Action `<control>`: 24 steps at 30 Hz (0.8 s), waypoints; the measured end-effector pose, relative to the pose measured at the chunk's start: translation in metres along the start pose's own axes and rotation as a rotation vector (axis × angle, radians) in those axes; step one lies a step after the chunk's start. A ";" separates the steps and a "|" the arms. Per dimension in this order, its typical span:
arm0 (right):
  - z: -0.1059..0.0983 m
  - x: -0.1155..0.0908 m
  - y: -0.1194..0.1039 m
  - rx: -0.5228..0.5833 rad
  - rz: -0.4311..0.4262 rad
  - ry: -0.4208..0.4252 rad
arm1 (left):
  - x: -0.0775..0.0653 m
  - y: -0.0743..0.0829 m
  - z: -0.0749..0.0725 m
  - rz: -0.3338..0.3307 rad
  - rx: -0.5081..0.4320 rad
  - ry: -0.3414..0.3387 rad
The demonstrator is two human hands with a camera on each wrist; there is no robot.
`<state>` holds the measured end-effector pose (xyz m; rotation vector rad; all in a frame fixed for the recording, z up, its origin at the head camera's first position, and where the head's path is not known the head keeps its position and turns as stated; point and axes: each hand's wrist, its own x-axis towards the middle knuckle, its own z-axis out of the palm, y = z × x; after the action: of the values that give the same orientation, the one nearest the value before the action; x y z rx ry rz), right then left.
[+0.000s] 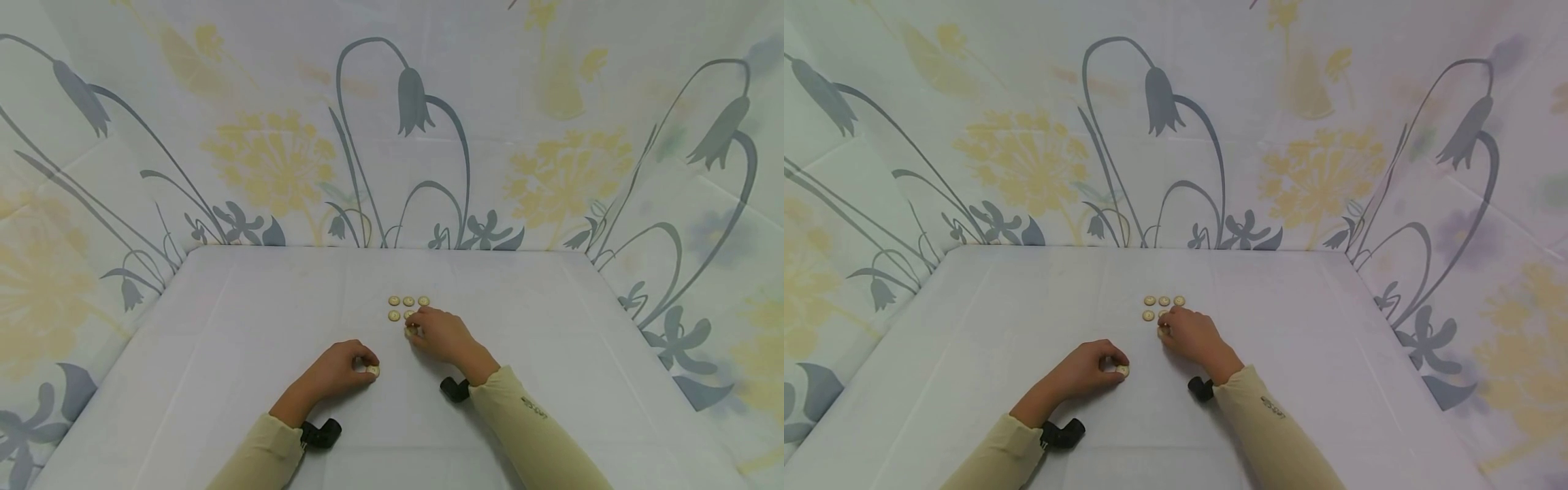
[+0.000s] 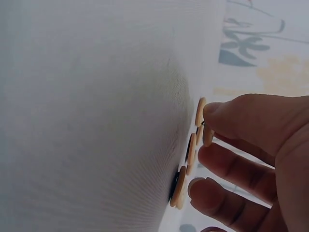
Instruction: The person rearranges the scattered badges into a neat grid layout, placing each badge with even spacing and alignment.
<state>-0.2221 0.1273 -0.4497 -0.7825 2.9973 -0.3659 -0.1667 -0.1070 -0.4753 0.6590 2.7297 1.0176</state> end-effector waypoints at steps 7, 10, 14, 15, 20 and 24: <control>0.000 0.004 0.000 -0.005 0.008 -0.007 | 0.000 -0.001 0.001 -0.010 -0.006 -0.004; 0.000 0.006 0.001 -0.010 0.014 -0.023 | 0.000 -0.001 0.001 -0.010 -0.003 -0.004; 0.003 0.009 0.003 -0.021 0.020 -0.039 | 0.000 0.000 0.001 -0.002 0.010 -0.003; 0.003 0.009 0.003 -0.023 0.021 -0.043 | 0.000 0.000 0.001 0.000 0.013 -0.003; 0.006 0.013 0.005 -0.024 0.032 -0.055 | -0.001 0.001 0.001 0.002 0.012 -0.007; 0.007 0.014 0.006 -0.010 0.040 -0.067 | -0.001 0.003 0.000 -0.005 0.009 -0.014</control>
<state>-0.2364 0.1238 -0.4569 -0.7190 2.9502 -0.3175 -0.1648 -0.1057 -0.4738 0.6580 2.7237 0.9969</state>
